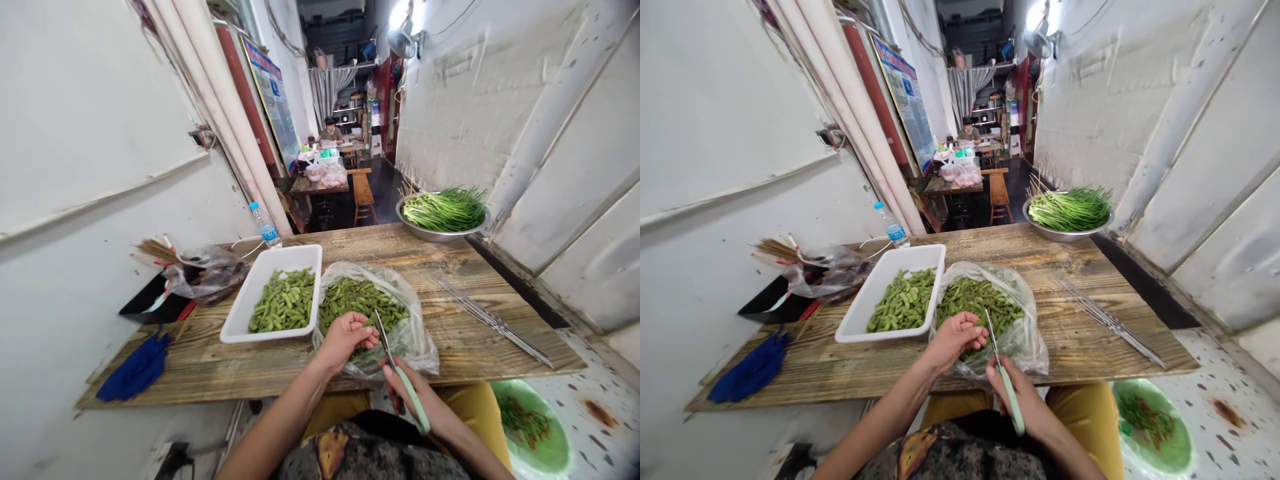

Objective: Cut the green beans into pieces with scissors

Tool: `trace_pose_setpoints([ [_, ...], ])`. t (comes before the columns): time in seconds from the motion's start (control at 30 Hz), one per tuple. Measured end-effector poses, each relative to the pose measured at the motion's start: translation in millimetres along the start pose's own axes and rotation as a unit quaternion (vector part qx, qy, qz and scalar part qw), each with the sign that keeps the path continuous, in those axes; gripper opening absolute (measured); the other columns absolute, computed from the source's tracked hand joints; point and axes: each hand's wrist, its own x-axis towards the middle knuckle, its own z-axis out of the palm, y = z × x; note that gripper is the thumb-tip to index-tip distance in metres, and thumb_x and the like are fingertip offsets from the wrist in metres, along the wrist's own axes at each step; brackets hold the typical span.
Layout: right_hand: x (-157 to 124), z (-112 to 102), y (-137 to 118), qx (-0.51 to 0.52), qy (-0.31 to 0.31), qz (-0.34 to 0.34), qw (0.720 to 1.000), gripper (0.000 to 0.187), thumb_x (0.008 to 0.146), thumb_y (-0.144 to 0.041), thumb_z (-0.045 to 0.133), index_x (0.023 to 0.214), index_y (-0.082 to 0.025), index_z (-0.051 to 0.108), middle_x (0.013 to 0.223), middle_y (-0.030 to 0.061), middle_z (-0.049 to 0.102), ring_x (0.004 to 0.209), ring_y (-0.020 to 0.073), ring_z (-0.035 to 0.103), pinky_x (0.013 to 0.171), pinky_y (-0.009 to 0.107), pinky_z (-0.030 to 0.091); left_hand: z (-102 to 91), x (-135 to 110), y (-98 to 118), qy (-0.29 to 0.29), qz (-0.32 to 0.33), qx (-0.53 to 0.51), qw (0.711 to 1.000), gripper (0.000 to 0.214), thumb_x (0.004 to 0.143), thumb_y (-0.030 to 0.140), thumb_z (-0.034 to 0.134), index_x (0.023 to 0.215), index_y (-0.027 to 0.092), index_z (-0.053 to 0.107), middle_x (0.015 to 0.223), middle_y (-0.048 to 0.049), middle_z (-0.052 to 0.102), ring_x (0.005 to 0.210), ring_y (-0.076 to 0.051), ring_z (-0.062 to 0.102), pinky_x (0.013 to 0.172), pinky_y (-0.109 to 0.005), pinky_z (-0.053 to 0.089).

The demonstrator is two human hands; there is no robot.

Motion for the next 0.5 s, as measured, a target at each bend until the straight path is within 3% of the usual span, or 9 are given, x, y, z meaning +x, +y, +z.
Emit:
trace_pose_setpoints([
  [0.2, -0.4, -2.0, -5.4, -0.043, 0.03, -0.009, 0.999, 0.043, 0.082, -0.059, 0.044, 0.099, -0.02, 0.052, 0.057, -0.0047, 0.045, 0.047, 0.0111, 0.043, 0.045, 0.022, 0.038, 2.0, -0.9, -4.1, 0.05, 0.042, 0.138, 0.988, 0.027, 0.06, 0.028, 0.072, 0.072, 0.013, 0.053, 0.053, 0.0001, 0.062, 0.045, -0.01, 0.056, 0.047, -0.021, 0.043],
  [0.37, 1.3, -1.6, -6.7, -0.053, 0.046, 0.0, 0.998, 0.045, 0.079, -0.06, 0.049, 0.1, -0.021, 0.055, 0.057, -0.003, 0.051, 0.048, 0.0125, 0.046, 0.045, 0.023, 0.039, 4.2, -4.3, -1.6, 0.027, 0.017, 0.113, 0.993, 0.035, 0.06, 0.031, 0.072, 0.083, 0.012, 0.055, 0.056, 0.0004, 0.063, 0.047, -0.011, 0.057, 0.047, -0.021, 0.043],
  [0.5, 2.2, -1.0, -4.8, -0.055, 0.043, -0.002, 0.998, 0.044, 0.078, -0.059, 0.05, 0.098, -0.021, 0.057, 0.056, -0.003, 0.051, 0.048, 0.0126, 0.047, 0.045, 0.022, 0.039, 2.5, -4.1, -3.8, 0.036, 0.008, 0.087, 0.996, 0.032, 0.062, 0.035, 0.07, 0.08, 0.012, 0.056, 0.061, -0.0021, 0.065, 0.049, -0.01, 0.059, 0.049, -0.021, 0.046],
])
